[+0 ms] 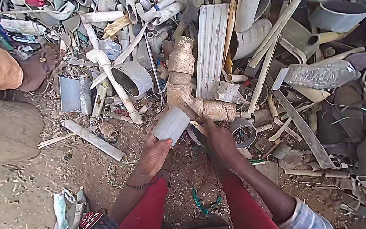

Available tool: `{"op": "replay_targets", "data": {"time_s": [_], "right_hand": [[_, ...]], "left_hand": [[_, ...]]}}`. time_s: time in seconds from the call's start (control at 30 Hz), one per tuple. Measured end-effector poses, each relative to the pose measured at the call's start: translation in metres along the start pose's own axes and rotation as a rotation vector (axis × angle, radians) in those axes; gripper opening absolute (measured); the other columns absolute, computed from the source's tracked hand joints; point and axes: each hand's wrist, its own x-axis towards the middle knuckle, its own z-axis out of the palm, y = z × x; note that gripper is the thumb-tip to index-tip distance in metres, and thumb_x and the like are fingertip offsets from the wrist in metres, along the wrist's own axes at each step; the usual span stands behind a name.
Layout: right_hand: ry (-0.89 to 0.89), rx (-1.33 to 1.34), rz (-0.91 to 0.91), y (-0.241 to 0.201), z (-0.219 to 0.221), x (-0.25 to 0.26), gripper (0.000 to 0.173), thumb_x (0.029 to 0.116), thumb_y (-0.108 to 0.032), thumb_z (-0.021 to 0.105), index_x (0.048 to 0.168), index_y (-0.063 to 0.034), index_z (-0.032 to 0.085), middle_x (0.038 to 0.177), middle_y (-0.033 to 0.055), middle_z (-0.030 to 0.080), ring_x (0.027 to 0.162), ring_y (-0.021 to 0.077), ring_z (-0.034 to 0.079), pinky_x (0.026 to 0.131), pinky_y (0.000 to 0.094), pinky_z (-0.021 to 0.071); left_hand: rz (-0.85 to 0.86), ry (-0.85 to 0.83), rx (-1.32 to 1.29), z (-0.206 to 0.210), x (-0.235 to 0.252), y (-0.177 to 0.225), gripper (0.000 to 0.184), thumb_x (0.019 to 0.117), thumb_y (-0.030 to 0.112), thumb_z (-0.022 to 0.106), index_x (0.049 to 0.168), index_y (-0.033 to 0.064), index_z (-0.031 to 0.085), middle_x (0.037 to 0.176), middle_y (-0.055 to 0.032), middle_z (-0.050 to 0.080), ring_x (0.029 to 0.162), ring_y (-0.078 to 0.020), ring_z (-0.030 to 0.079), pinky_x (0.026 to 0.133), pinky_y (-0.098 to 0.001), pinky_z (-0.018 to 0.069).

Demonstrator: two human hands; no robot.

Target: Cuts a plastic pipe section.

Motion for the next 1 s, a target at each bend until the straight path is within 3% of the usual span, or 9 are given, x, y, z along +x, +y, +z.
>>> {"op": "replay_targets", "data": {"time_s": [0.13,0.2,0.3,0.4,0.57,0.67,0.8,0.93,1.0], "right_hand": [[0.394,0.095,-0.333,0.000,0.022,-0.022,0.018,0.0959,-0.007,0.055,0.109,0.0001,0.066,0.074,0.0145,0.066,0.056,0.0323,0.067,0.047,0.0464,0.0546],[0.309,0.031,-0.396,-0.002,0.027,-0.027,0.021,0.0936,-0.006,0.059,0.112,-0.0011,0.067,0.076,0.0168,0.066,0.057,0.0346,0.067,0.047,0.0474,0.0540],[0.212,-0.033,-0.151,-0.002,0.015,-0.014,0.026,0.1010,-0.012,0.055,0.121,0.0008,0.064,0.085,0.0221,0.069,0.072,0.0428,0.070,0.061,0.0551,0.0561],[0.371,-0.025,-0.180,-0.006,0.013,-0.019,0.023,0.1001,-0.013,0.054,0.114,0.0014,0.066,0.075,0.0158,0.067,0.057,0.0338,0.068,0.049,0.0463,0.0550],[0.312,-0.020,-0.117,0.005,0.015,-0.017,0.026,0.1003,-0.012,0.054,0.120,0.0016,0.064,0.081,0.0179,0.069,0.067,0.0374,0.070,0.057,0.0507,0.0568],[0.396,0.011,-0.298,0.004,0.021,-0.028,0.020,0.1013,-0.014,0.052,0.107,0.0009,0.065,0.068,0.0123,0.064,0.052,0.0307,0.065,0.045,0.0448,0.0537],[0.339,-0.059,-0.486,0.003,0.027,-0.029,0.018,0.0949,-0.009,0.057,0.107,0.0005,0.067,0.072,0.0154,0.065,0.052,0.0324,0.065,0.044,0.0446,0.0530],[0.214,-0.122,-0.218,0.001,0.011,-0.018,0.028,0.1038,-0.016,0.051,0.119,0.0005,0.068,0.079,0.0213,0.069,0.069,0.0432,0.070,0.060,0.0556,0.0554],[0.230,-0.122,-0.307,-0.005,0.014,-0.033,0.021,0.0984,-0.011,0.057,0.113,0.0002,0.068,0.074,0.0182,0.067,0.059,0.0385,0.068,0.050,0.0518,0.0552]], "left_hand": [[-0.017,-0.026,-0.001,0.003,-0.001,0.002,0.041,0.0830,-0.010,0.055,0.121,0.0043,0.048,0.108,-0.0049,0.071,0.099,-0.0147,0.071,0.090,-0.0336,0.0602],[-0.020,-0.043,0.044,0.003,-0.002,0.000,0.039,0.0836,-0.011,0.053,0.119,0.0051,0.050,0.107,-0.0023,0.072,0.099,-0.0120,0.071,0.091,-0.0319,0.0592],[0.043,-0.128,0.250,-0.009,-0.007,-0.005,0.049,0.0841,-0.008,0.057,0.130,0.0016,0.044,0.114,0.0014,0.069,0.107,-0.0076,0.067,0.096,-0.0274,0.0564],[0.148,-0.176,0.457,-0.010,-0.011,-0.005,0.046,0.0884,0.001,0.066,0.130,-0.0030,0.047,0.116,0.0016,0.070,0.109,-0.0070,0.068,0.098,-0.0269,0.0566],[0.143,-0.243,0.636,-0.005,-0.007,-0.009,0.039,0.0978,0.011,0.062,0.131,-0.0072,0.050,0.119,-0.0014,0.069,0.112,-0.0024,0.065,0.100,-0.0225,0.0532],[0.101,-0.291,0.662,-0.003,-0.007,-0.007,0.042,0.0988,0.010,0.061,0.134,-0.0086,0.047,0.123,-0.0041,0.066,0.116,-0.0016,0.062,0.103,-0.0211,0.0510],[0.066,-0.384,0.839,-0.004,-0.006,-0.006,0.039,0.1012,0.014,0.057,0.131,-0.0100,0.051,0.123,-0.0083,0.065,0.116,0.0011,0.060,0.103,-0.0183,0.0488],[-0.046,-0.482,1.241,-0.002,-0.005,-0.002,0.043,0.1071,0.027,0.048,0.128,-0.0086,0.058,0.121,-0.0230,0.065,0.120,-0.0246,0.061,0.105,-0.0407,0.0457],[-0.039,-0.507,1.273,-0.001,-0.004,-0.005,0.044,0.1069,0.027,0.047,0.131,-0.0077,0.057,0.126,-0.0231,0.064,0.125,-0.0263,0.059,0.108,-0.0423,0.0440]]}}
